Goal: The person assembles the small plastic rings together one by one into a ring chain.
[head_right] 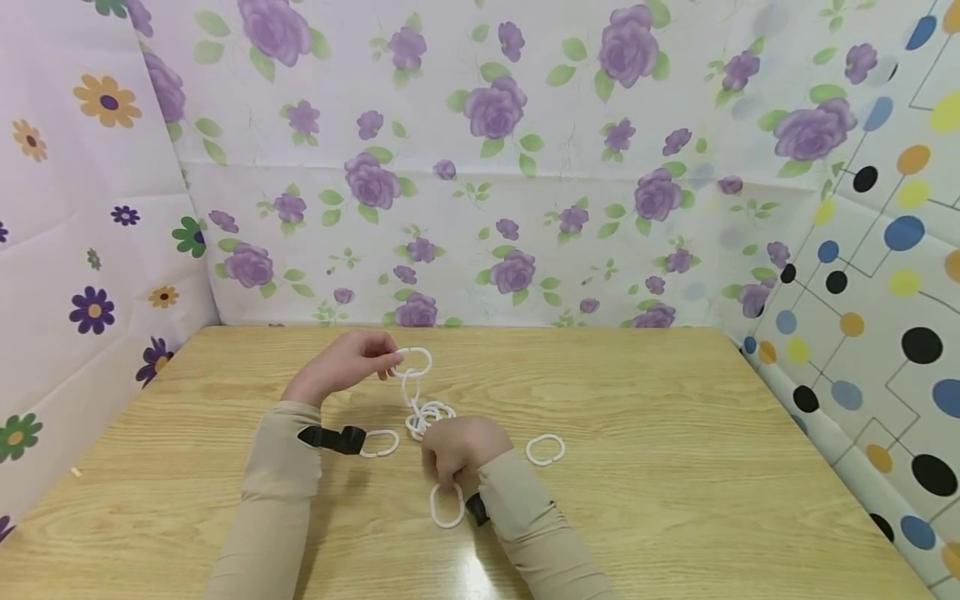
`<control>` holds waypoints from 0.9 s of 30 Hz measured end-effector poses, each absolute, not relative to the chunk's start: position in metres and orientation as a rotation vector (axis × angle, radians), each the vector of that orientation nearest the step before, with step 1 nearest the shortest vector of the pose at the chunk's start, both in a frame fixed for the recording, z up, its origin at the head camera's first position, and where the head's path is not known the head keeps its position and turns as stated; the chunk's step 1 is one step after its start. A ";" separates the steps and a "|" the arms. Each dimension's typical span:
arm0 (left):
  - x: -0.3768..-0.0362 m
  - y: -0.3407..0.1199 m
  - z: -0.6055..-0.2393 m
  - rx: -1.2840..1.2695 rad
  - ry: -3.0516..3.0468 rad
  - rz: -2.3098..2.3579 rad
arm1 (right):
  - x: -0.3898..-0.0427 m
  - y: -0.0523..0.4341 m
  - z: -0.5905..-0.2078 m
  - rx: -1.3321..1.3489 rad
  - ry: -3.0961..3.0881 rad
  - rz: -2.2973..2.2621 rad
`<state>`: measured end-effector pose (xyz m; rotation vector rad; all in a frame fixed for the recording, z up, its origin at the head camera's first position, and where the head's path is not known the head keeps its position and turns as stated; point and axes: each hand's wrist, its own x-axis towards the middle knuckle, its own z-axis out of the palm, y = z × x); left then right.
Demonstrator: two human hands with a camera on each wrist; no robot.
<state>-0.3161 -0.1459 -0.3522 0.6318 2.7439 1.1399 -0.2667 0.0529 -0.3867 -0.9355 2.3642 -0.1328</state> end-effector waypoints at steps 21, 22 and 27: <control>-0.318 -0.141 -0.354 0.641 2.749 1.117 | -0.294 0.098 -0.365 -1.332 2.472 -1.075; -0.318 -0.141 -0.354 0.642 2.751 1.113 | -0.294 0.099 -0.365 -1.312 2.498 -1.149; -0.315 -0.137 -0.352 0.676 2.735 1.090 | -0.296 0.101 -0.363 -1.194 2.571 -1.402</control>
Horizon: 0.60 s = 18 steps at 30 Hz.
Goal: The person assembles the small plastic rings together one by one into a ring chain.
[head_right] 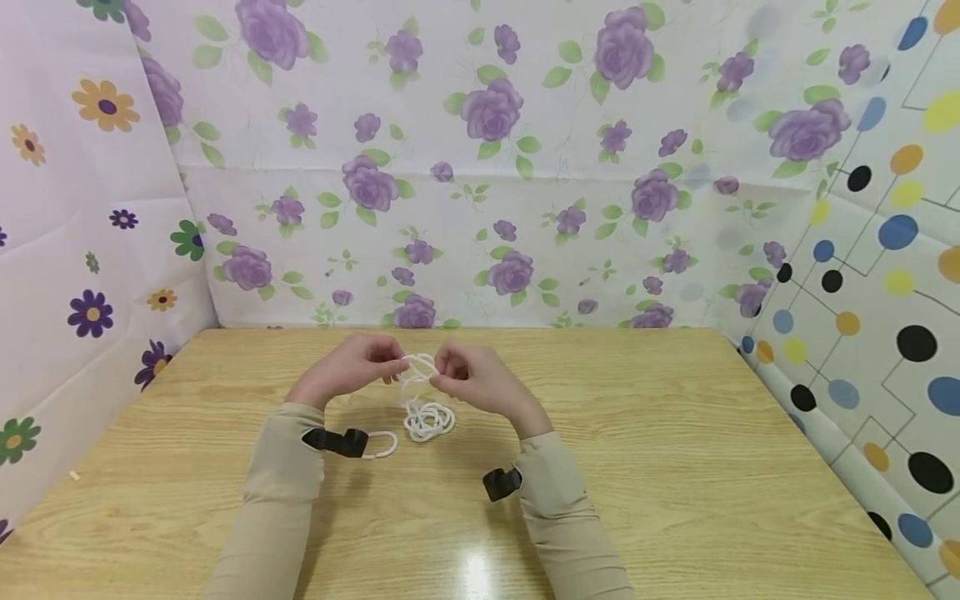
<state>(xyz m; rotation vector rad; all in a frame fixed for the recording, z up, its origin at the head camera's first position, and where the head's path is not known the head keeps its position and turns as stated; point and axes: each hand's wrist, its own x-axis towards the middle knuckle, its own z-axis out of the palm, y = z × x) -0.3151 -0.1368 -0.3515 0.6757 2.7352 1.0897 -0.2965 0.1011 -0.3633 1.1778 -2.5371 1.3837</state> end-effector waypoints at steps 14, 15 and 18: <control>-0.311 -0.127 -0.346 0.786 2.700 1.059 | -0.296 0.101 -0.361 0.920 -2.513 1.537; -0.311 -0.126 -0.346 0.792 2.698 1.057 | -0.296 0.100 -0.361 0.918 -2.514 1.539; -0.311 -0.126 -0.346 0.837 2.695 1.046 | -0.296 0.100 -0.362 0.915 -2.523 1.534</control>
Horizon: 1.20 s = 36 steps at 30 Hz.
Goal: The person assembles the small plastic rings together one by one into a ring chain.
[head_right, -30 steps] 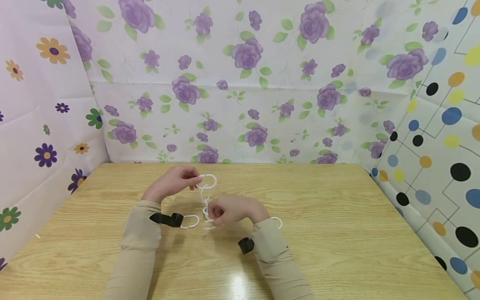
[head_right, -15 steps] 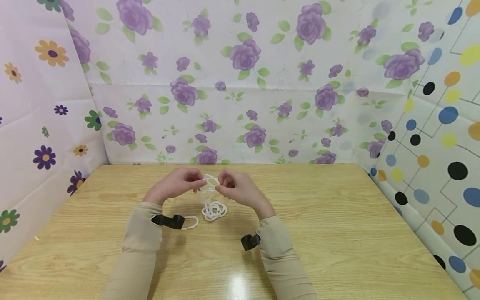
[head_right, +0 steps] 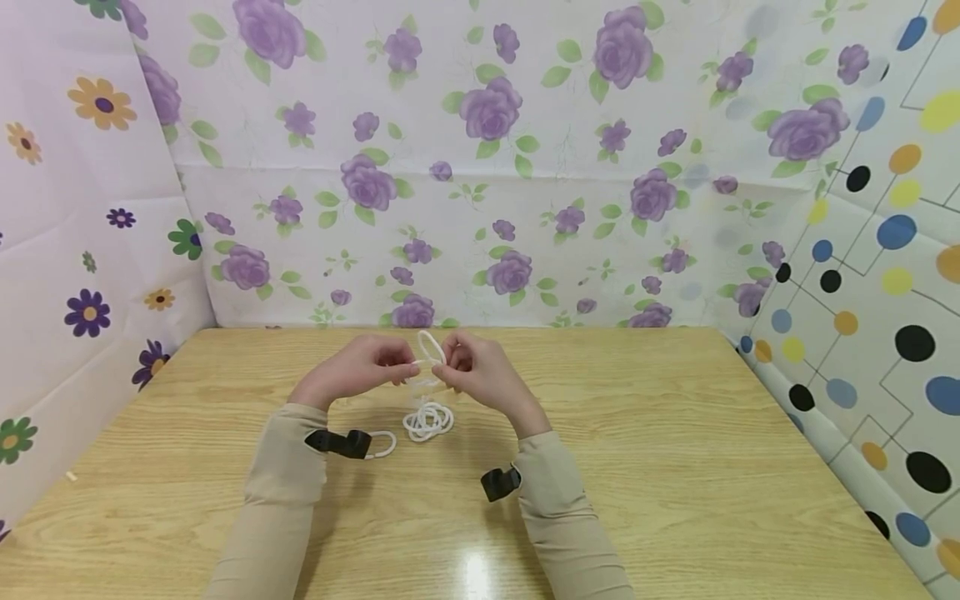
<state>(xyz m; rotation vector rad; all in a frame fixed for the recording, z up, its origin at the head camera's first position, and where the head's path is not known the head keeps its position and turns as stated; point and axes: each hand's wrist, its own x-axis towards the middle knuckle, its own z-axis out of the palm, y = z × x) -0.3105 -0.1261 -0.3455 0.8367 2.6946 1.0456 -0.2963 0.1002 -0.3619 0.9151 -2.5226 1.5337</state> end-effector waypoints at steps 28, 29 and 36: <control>-0.309 -0.123 -0.346 0.947 2.673 1.042 | -0.298 0.099 -0.368 1.056 -2.552 1.517; -0.309 -0.123 -0.346 0.954 2.672 1.040 | -0.298 0.099 -0.368 1.064 -2.545 1.522; -0.310 -0.122 -0.347 0.990 2.659 1.036 | -0.300 0.100 -0.369 1.130 -2.531 1.519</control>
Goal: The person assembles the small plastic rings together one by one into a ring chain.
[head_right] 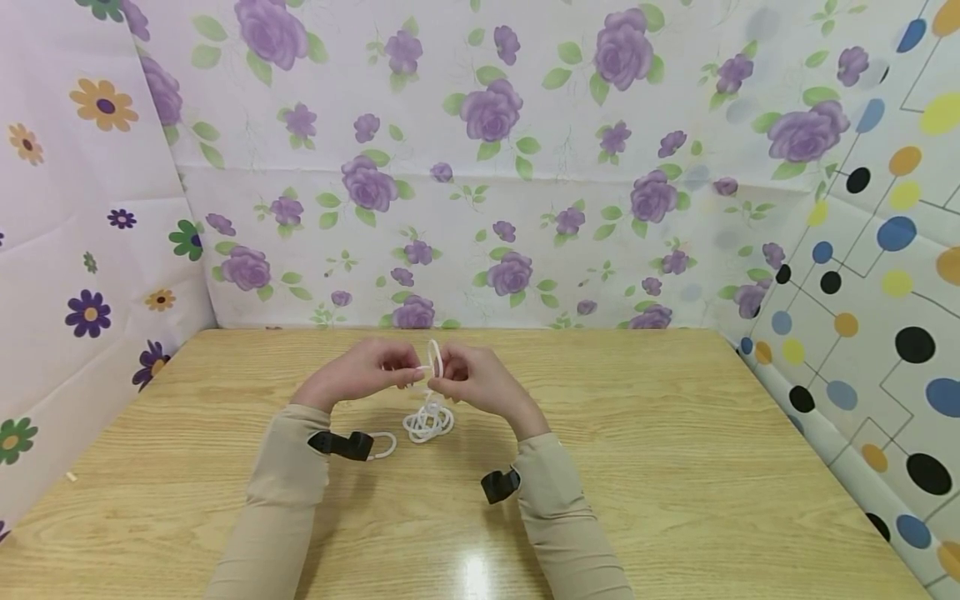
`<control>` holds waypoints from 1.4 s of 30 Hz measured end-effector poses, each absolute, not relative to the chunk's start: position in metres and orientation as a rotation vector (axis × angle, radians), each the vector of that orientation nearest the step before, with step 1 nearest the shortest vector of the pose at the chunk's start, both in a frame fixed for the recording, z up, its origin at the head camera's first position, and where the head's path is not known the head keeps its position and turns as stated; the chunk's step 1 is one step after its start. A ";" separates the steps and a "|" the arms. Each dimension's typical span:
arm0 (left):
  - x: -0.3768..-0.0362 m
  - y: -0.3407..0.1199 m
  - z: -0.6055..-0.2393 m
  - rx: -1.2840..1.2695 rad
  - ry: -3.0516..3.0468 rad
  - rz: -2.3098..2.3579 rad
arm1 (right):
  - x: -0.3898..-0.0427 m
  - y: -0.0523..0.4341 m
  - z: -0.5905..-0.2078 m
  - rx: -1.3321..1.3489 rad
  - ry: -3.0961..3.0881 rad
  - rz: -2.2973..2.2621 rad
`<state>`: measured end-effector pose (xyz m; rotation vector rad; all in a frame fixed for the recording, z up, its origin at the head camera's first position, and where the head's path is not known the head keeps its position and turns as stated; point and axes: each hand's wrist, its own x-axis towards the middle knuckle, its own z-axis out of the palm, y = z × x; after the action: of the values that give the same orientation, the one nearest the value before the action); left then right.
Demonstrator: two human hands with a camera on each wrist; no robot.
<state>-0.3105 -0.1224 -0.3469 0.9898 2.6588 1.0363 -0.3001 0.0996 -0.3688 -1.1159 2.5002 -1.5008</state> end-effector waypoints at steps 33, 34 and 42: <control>-0.313 -0.124 -0.350 1.047 2.682 1.017 | -0.303 0.100 -0.375 -1.102 2.436 -1.455; -0.313 -0.124 -0.350 1.034 2.682 1.019 | -0.303 0.100 -0.375 -1.097 2.438 -1.453; -0.312 -0.126 -0.349 0.990 2.677 1.014 | -0.304 0.104 -0.374 -1.062 2.500 -1.452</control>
<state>-0.3123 -0.1258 -0.3488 0.9901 2.6768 1.0144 -0.3043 0.1039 -0.3735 -1.0619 2.4999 -1.4525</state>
